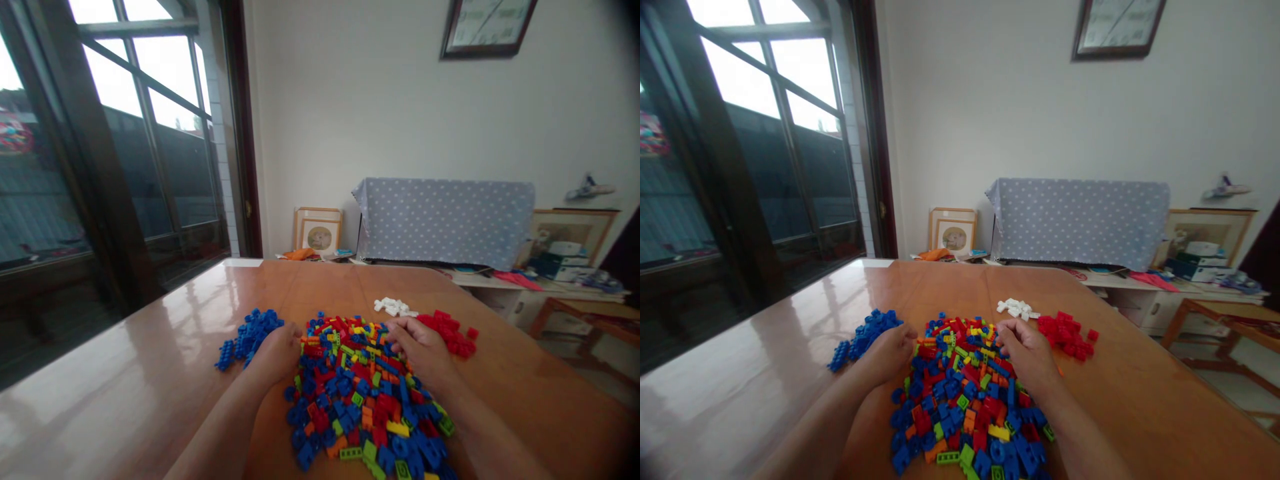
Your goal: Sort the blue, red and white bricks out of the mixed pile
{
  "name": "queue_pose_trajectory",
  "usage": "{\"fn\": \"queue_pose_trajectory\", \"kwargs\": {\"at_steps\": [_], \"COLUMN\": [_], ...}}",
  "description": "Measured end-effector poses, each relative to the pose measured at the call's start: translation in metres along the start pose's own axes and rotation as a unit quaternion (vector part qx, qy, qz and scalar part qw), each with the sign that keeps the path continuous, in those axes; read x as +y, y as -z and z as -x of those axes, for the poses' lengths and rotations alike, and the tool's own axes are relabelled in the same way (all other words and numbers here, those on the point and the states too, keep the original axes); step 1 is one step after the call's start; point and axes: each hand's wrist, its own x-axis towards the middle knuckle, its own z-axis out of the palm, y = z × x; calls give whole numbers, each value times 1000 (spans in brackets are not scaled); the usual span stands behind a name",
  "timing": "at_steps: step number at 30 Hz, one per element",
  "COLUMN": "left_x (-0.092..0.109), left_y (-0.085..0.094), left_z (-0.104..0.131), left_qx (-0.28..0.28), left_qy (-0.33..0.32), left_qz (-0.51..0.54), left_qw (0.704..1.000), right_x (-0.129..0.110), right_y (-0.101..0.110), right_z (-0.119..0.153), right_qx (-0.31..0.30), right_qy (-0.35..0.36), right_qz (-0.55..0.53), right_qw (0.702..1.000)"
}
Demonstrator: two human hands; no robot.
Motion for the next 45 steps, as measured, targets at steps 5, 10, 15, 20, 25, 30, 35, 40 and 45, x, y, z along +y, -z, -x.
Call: {"fn": "queue_pose_trajectory", "kwargs": {"at_steps": [5, 10, 15, 20, 25, 30, 35, 40, 45], "left_x": [4, 2, -2, 4, 13, 13, 17, 30, 32], "left_y": [-1, -10, -17, -19, -21, -22, -29, -37, -35], "left_z": [4, 3, -1, 2, 6, 3, -1, 3, 3], "left_qx": [-43, -39, -14, 9, -9, 27, 35, -38, -97], "left_qy": [-18, -61, -92, -127, -161, -167, -213, -226, -212], "left_qz": [-21, 9, 64, 80, 131, 141, 82, 28, 16], "left_qw": [999, 997, 994, 989, 978, 975, 973, 973, 972], "right_x": [3, 4, -4, -2, 7, 17, 24, 22, 18], "right_y": [7, 7, 6, 5, 4, 12, 17, 9, -5], "right_z": [-2, 1, 7, 6, 1, -7, -15, -13, -6], "right_qx": [-20, -119, -172, -169, -125, -65, -35, -49, -81], "right_qy": [4, 67, 129, 140, 124, 96, 104, 131, 146], "right_qz": [62, 160, 204, 246, 238, 231, 271, 281, 265], "right_qw": [998, 978, 955, 944, 955, 966, 956, 949, 950]}}
